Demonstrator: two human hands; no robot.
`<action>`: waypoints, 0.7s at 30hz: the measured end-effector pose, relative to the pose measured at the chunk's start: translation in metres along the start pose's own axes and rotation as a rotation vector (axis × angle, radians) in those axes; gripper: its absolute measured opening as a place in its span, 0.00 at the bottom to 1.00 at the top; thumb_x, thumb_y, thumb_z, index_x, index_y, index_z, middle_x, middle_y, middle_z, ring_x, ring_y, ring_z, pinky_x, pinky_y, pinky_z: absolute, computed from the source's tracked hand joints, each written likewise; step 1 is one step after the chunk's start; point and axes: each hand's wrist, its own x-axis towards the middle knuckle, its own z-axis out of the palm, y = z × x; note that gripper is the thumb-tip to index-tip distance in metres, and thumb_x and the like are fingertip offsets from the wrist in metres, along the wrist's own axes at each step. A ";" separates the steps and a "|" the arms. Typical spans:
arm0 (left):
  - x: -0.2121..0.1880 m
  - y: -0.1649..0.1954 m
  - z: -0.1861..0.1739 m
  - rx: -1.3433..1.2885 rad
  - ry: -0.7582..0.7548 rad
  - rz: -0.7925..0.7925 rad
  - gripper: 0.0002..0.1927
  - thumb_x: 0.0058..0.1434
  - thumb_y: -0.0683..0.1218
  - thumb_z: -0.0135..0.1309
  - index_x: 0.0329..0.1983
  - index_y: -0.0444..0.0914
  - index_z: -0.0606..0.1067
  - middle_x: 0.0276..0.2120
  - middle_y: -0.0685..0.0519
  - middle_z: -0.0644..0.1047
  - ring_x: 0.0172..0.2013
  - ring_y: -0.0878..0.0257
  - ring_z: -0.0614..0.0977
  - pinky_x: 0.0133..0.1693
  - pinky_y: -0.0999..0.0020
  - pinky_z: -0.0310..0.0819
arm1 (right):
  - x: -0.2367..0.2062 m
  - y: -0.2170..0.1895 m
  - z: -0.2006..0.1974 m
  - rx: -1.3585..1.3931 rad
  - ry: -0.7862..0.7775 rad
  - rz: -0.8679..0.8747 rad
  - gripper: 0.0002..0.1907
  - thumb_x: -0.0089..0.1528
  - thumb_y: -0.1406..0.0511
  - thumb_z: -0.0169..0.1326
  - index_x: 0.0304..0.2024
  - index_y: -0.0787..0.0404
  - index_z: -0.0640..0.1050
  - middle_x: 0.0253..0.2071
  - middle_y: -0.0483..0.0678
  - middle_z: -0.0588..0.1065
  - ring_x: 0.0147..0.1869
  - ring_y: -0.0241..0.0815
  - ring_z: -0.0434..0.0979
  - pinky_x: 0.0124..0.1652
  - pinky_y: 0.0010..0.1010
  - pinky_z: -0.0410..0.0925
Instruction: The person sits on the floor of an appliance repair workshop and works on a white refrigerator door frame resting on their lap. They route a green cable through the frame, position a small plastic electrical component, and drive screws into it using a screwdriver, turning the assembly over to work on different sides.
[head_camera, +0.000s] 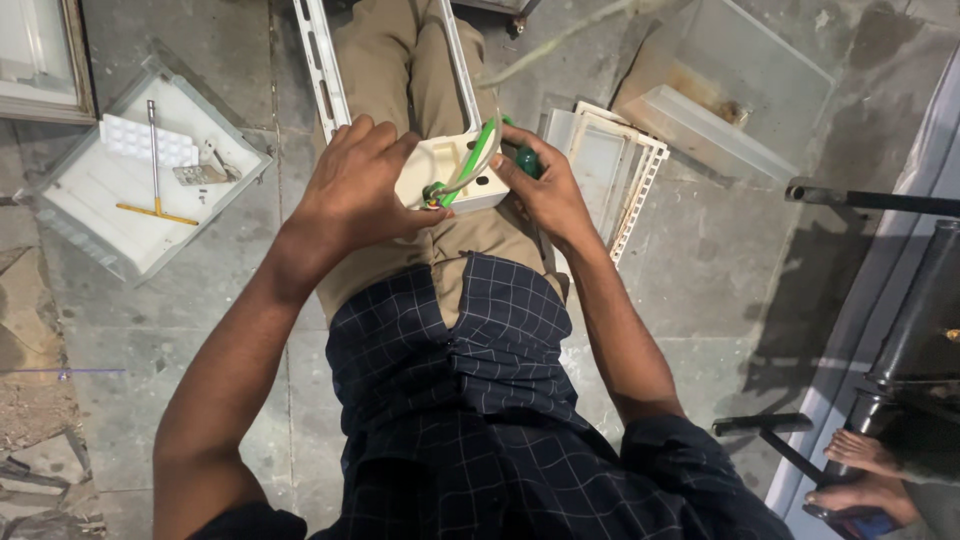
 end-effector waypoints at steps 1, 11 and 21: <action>0.000 0.001 0.000 0.020 0.014 0.029 0.43 0.41 0.62 0.75 0.51 0.29 0.79 0.37 0.47 0.77 0.41 0.52 0.76 0.46 0.58 0.70 | -0.001 -0.001 0.001 0.004 -0.008 -0.006 0.23 0.68 0.62 0.58 0.64 0.61 0.75 0.27 0.36 0.70 0.25 0.24 0.63 0.24 0.19 0.56; -0.016 0.031 0.001 0.471 0.128 0.139 0.45 0.58 0.66 0.61 0.57 0.21 0.75 0.31 0.51 0.72 0.34 0.60 0.72 0.38 0.66 0.67 | 0.008 -0.006 -0.004 -0.031 -0.038 -0.045 0.22 0.68 0.64 0.58 0.64 0.60 0.74 0.31 0.36 0.75 0.27 0.24 0.65 0.26 0.20 0.58; -0.028 0.036 0.014 0.655 0.289 0.177 0.29 0.70 0.56 0.51 0.51 0.22 0.78 0.43 0.47 0.77 0.35 0.61 0.70 0.40 0.68 0.65 | 0.014 -0.014 0.012 -0.044 -0.034 -0.102 0.20 0.68 0.67 0.55 0.63 0.61 0.72 0.35 0.37 0.74 0.27 0.24 0.65 0.25 0.20 0.58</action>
